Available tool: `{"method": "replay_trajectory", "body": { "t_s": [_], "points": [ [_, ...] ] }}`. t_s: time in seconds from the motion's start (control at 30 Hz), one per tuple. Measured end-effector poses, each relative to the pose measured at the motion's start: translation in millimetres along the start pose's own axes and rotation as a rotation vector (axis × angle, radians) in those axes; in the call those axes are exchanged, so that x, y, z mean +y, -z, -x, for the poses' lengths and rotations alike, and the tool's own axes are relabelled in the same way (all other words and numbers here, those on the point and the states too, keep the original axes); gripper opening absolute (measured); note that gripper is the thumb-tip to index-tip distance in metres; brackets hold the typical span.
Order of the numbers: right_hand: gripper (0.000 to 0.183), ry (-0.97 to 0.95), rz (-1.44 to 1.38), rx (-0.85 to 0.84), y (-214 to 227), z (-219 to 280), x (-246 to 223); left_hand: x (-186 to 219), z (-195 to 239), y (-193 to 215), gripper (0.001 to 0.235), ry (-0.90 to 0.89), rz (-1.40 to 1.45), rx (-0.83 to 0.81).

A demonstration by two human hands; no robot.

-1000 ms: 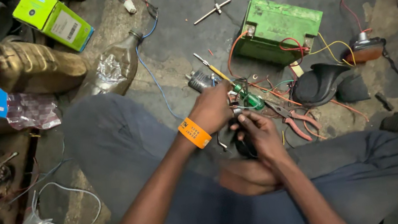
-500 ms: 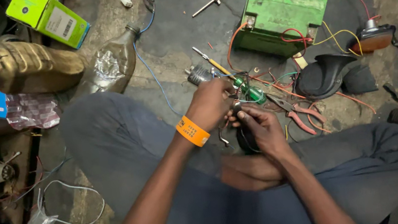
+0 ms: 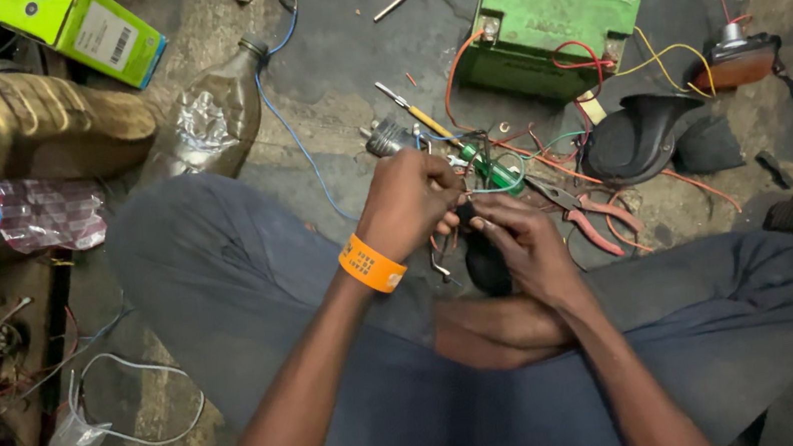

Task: The person sits on the floor and works on a small cylindrical electrical component, stripping and twisting wires, then wrapping connections with black electrical tape. Tools and a green battery are visible nearby.

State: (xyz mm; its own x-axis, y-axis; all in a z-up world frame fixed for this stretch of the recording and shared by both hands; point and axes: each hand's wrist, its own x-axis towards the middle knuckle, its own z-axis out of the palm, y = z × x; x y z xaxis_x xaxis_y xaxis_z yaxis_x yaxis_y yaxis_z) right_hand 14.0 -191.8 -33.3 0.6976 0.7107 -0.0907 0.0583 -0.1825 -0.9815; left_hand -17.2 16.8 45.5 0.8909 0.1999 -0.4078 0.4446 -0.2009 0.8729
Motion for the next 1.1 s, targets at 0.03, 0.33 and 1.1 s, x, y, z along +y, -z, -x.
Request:
{"method": "replay_trajectory", "body": {
  "t_s": [0.03, 0.33, 1.1],
  "points": [
    [0.029, 0.025, 0.012, -0.017, 1.0, 1.2, -0.3, -1.2, 0.9, -1.7, 0.008, -0.002, -0.018, 0.021],
    [0.026, -0.253, -0.199, -0.004, 21.3, 11.0, -4.4, -10.1, -0.3, -17.5, 0.011, -0.346, -0.295, 0.189],
    [0.029, -0.003, 0.266, 0.206, 17.9, -1.3, -29.0, -15.8, 18.2, -35.8, 0.017, -0.269, -0.348, 0.180]
  ]
}}
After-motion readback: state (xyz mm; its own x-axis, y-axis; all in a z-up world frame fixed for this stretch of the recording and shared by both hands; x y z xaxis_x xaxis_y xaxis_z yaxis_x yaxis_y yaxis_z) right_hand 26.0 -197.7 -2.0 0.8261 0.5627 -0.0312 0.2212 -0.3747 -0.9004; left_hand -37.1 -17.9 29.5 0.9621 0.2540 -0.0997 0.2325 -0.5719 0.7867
